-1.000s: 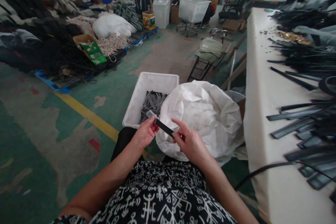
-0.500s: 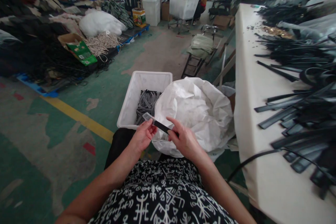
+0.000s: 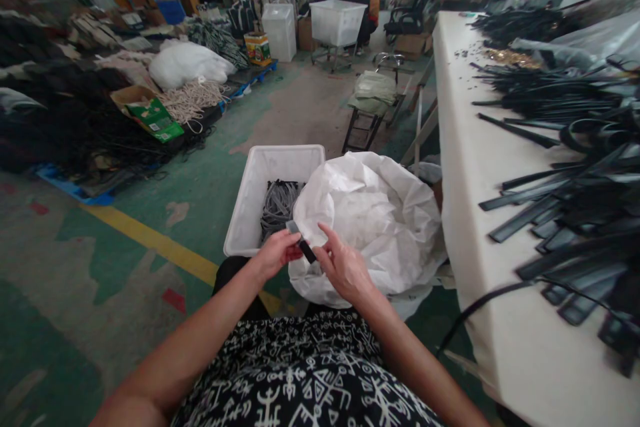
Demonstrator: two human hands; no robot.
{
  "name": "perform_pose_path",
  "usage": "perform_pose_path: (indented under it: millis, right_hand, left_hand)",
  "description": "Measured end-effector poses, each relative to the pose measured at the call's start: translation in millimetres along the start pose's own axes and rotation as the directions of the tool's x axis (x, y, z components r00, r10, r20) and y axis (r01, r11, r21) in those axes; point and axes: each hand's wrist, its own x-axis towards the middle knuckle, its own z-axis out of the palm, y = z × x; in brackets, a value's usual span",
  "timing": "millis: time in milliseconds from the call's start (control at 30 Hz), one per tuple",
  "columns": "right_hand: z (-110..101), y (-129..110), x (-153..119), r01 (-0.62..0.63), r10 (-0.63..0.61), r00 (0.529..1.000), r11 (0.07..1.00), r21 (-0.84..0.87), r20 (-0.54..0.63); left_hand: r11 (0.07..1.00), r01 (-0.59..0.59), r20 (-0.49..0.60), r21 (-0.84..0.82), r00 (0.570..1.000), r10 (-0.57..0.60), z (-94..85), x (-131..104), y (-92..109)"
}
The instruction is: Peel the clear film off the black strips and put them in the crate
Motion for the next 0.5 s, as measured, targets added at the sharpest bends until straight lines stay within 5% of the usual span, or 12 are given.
perform_pose_path:
  millis: [167,300,400,500]
  right_hand:
    - [-23.9,38.4,-5.0,-0.09,0.1,0.979,0.994,0.06,-0.18]
    - [-41.4,62.1,-9.3,-0.152,0.17,0.941,0.985,0.083,-0.293]
    - [-51.2,67.6,-12.8,-0.153,0.181,0.911,0.983,0.106,-0.37]
    - [-59.9,58.1,-20.3,-0.092,0.169,0.872,0.978,0.185,-0.459]
  left_hand:
    - [0.963,-0.086,-0.053,0.254,0.993,0.103,-5.5,55.2,79.5]
    - [0.9,-0.351,0.055,0.258,0.936,0.349,3.5,68.0,135.2]
    - [0.85,-0.477,0.115,0.222,0.879,0.463,6.1,65.1,150.5]
    - [0.863,-0.44,0.118,0.246,0.898,0.424,-2.7,62.8,134.0]
